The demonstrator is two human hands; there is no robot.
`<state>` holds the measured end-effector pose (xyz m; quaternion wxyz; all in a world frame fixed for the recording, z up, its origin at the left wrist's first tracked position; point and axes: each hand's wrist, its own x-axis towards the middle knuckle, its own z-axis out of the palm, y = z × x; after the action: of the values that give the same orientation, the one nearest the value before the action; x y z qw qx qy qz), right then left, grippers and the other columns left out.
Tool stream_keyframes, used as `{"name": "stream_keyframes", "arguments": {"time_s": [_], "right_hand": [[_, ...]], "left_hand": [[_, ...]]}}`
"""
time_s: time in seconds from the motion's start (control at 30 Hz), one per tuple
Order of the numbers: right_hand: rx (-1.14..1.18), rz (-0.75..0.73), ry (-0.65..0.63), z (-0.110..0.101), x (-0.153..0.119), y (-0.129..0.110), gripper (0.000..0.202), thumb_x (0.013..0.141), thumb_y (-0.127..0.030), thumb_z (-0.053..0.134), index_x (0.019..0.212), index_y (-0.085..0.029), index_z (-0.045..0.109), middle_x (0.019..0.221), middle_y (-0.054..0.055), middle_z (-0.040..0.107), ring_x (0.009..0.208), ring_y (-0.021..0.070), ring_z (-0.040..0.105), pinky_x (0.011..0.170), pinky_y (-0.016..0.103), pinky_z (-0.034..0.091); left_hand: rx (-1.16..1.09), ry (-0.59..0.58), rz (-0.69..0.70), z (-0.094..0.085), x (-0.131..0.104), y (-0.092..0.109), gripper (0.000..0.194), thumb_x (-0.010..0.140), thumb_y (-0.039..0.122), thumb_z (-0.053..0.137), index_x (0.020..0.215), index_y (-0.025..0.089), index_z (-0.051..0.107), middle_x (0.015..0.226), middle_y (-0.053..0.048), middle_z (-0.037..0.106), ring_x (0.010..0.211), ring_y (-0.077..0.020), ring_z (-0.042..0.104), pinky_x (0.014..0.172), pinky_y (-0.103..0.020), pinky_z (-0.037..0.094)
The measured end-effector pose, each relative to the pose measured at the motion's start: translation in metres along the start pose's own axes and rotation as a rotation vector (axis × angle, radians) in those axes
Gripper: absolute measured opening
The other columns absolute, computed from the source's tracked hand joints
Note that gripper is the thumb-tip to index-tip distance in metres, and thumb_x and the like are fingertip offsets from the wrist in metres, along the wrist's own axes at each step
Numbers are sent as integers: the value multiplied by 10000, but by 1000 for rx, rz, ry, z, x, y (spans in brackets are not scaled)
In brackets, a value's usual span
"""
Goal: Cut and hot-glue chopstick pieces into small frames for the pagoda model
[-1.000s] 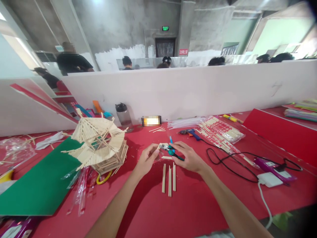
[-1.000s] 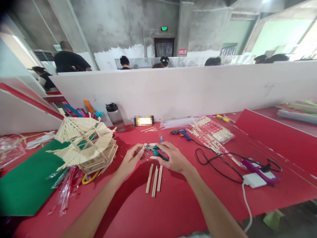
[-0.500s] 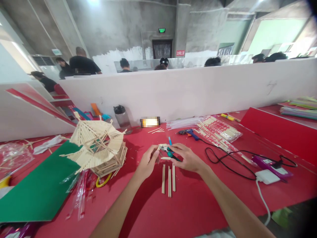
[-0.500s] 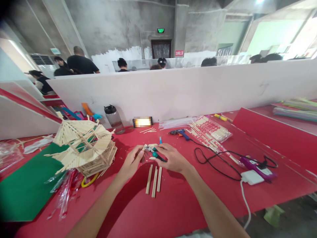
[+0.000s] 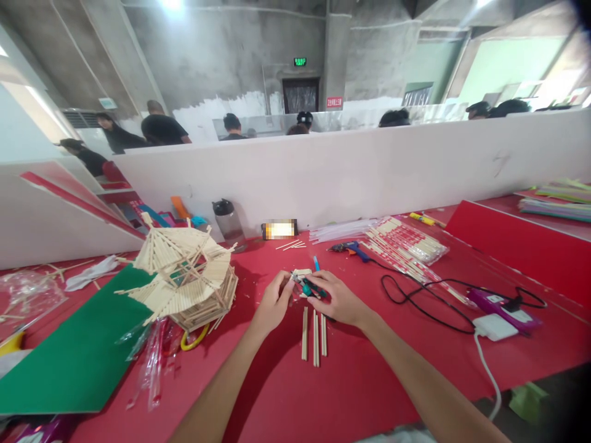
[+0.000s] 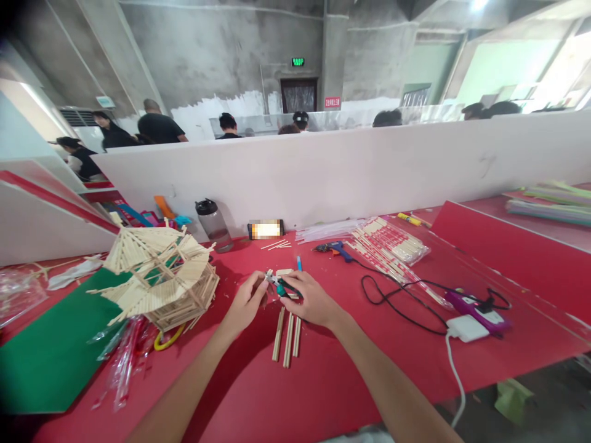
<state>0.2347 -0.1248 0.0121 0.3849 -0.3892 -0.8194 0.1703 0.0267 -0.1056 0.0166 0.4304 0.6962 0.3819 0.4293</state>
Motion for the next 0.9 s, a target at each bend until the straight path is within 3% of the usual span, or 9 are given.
{"name": "stream_keyframes", "arguments": {"time_s": [0.17,0.47,0.6,0.9], "right_hand": [[-59,25,-48,4,-1,2,446,923,-306,559,1356,-212,520,1259,117,632,1134,282,565,1021,452,434],[-77,19,-99,16,-6,4,558,946,-265,497,1474,-185,336,1395,172,508,1292,302,478,1085,500,383],[-121,14,-86,18,-6,8,521,953,-263,472,1451,-166,351,1344,183,528,1257,311,491,1064,508,400],[-155,12,-95,1,-2,2,476,937,-260,495,1398,-171,416,1280,161,585,1203,294,531,1028,466,433]], "left_hand": [[29,5,15,-1,0,3,290,964,480,473,881,207,530,702,31,560,567,-113,482,582,-226,388],[161,24,63,-4,0,-1,277,996,431,411,889,201,524,721,32,553,607,-120,486,620,-229,400],[200,12,85,-6,0,-1,251,1000,403,413,915,201,535,746,25,578,629,-124,503,649,-233,410],[257,-22,118,-10,1,7,220,1006,356,420,980,193,565,835,-2,607,779,-153,560,770,-251,423]]}}
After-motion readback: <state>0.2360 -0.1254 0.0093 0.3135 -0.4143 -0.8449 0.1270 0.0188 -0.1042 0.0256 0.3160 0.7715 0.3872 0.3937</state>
